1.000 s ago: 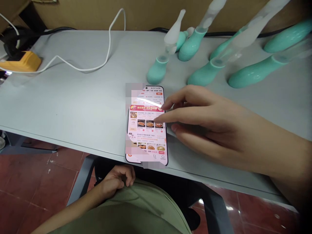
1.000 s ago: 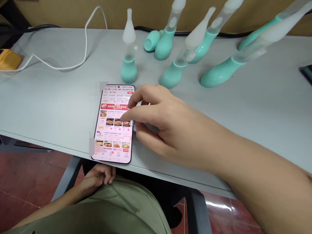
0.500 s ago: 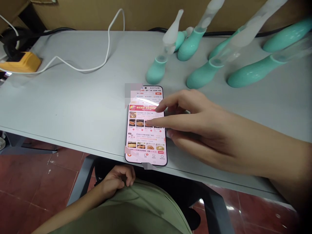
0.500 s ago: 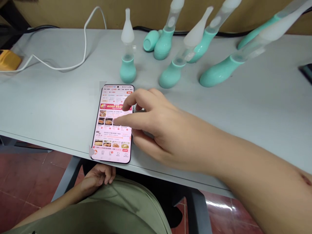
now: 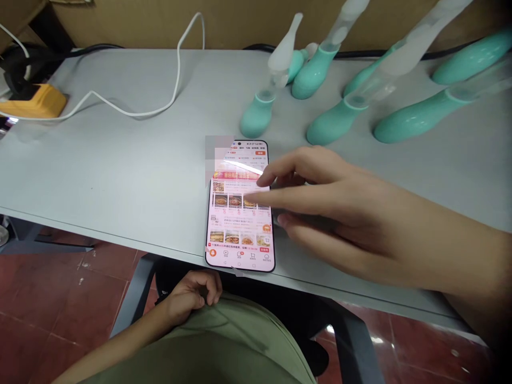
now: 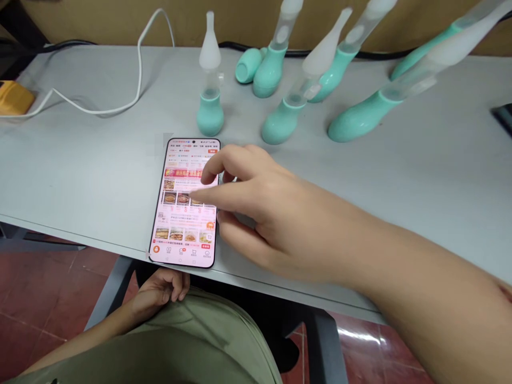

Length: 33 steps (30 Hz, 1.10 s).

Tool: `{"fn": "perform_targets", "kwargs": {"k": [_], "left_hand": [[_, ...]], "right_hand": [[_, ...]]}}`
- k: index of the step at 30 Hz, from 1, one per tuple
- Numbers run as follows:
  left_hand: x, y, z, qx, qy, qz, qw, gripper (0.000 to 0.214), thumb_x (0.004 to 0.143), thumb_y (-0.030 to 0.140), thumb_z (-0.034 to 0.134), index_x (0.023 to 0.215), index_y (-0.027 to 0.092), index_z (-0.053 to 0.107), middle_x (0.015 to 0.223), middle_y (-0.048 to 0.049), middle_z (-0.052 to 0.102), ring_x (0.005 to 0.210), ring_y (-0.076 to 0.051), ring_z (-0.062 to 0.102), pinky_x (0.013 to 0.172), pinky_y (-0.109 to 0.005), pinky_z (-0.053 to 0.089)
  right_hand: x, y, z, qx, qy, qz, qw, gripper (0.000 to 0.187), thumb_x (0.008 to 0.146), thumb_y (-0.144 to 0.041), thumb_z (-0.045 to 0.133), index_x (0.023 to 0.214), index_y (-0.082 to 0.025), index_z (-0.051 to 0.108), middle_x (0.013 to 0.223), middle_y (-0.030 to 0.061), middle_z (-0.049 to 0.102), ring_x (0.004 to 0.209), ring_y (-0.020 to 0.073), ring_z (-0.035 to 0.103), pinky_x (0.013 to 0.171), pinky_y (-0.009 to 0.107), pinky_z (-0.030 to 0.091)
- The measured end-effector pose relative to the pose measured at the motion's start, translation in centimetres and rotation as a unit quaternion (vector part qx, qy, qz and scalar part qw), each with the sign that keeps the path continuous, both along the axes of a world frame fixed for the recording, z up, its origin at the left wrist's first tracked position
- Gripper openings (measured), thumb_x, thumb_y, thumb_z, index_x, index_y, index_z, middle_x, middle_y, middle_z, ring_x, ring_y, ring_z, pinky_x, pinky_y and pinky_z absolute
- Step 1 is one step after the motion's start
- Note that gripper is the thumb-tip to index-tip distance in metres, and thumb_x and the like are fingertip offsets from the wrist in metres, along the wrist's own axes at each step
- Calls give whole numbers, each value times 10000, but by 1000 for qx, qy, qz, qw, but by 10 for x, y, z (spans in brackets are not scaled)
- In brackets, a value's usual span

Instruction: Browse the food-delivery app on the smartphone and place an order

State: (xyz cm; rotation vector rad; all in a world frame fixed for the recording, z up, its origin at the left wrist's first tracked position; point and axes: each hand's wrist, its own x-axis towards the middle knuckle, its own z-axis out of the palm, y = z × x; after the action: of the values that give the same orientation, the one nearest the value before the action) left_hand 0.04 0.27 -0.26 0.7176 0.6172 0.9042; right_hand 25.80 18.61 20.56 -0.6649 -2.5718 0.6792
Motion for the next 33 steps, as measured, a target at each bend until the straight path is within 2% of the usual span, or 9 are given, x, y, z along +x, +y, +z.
{"fn": "perform_targets", "kwargs": {"k": [2, 6, 13, 19, 23, 28, 33], "left_hand": [[0, -1, -2, -3, 4, 1, 1000, 385, 788, 490, 832, 708, 146, 678, 743, -56, 627, 727, -185, 500, 692, -314, 290], [-1, -2, -4, -8, 13, 8, 1000, 391, 771, 501, 831, 702, 149, 678, 739, -62, 626, 731, -197, 515, 699, -316, 303], [0, -1, -2, 0, 14, 3, 1000, 376, 784, 480, 815, 700, 145, 667, 738, -59, 615, 735, -192, 513, 700, -312, 300], [0, -1, -1, -3, 2, 5, 1000, 330, 787, 435, 812, 715, 142, 681, 744, -58, 617, 737, -188, 504, 698, -315, 289], [-1, -2, -1, -5, -1, 5, 1000, 323, 790, 432, 811, 726, 140, 688, 754, -61, 623, 739, -188, 503, 698, -316, 287], [-1, -3, -5, -2, -1, 6, 1000, 340, 787, 453, 814, 733, 138, 695, 758, -64, 624, 740, -191, 504, 706, -318, 295], [-1, -3, -5, -5, -1, 2, 1000, 368, 795, 476, 822, 730, 142, 682, 759, -57, 619, 743, -189, 517, 702, -312, 302]], "right_hand": [[0, 1, -1, 0, 3, -7, 1000, 400, 962, -183, 555, 1295, -315, 734, 1249, 94, 658, 1141, 279, 672, 936, 479, 613], [1, 3, -1, -13, -1, -11, 1000, 344, 948, -186, 558, 1198, -301, 764, 1230, 101, 669, 1107, 281, 688, 882, 472, 625], [-1, 3, -1, -10, -12, -14, 1000, 369, 972, -206, 532, 1269, -305, 728, 1236, 119, 668, 1106, 278, 691, 892, 505, 636], [0, 3, 2, 26, -3, 29, 999, 324, 976, -165, 551, 1175, -286, 775, 1201, 111, 662, 1057, 238, 693, 849, 449, 644], [0, 3, 2, 13, 0, -3, 1000, 407, 971, -178, 540, 1314, -298, 723, 1231, 112, 675, 1093, 256, 692, 870, 464, 634], [0, 5, 0, -2, -2, -11, 1000, 357, 961, -209, 553, 1228, -327, 760, 1234, 91, 686, 1098, 262, 704, 894, 475, 639], [1, 4, 1, -9, -5, -10, 1000, 407, 966, -201, 539, 1302, -320, 736, 1235, 106, 683, 1107, 276, 701, 892, 486, 638]]}}
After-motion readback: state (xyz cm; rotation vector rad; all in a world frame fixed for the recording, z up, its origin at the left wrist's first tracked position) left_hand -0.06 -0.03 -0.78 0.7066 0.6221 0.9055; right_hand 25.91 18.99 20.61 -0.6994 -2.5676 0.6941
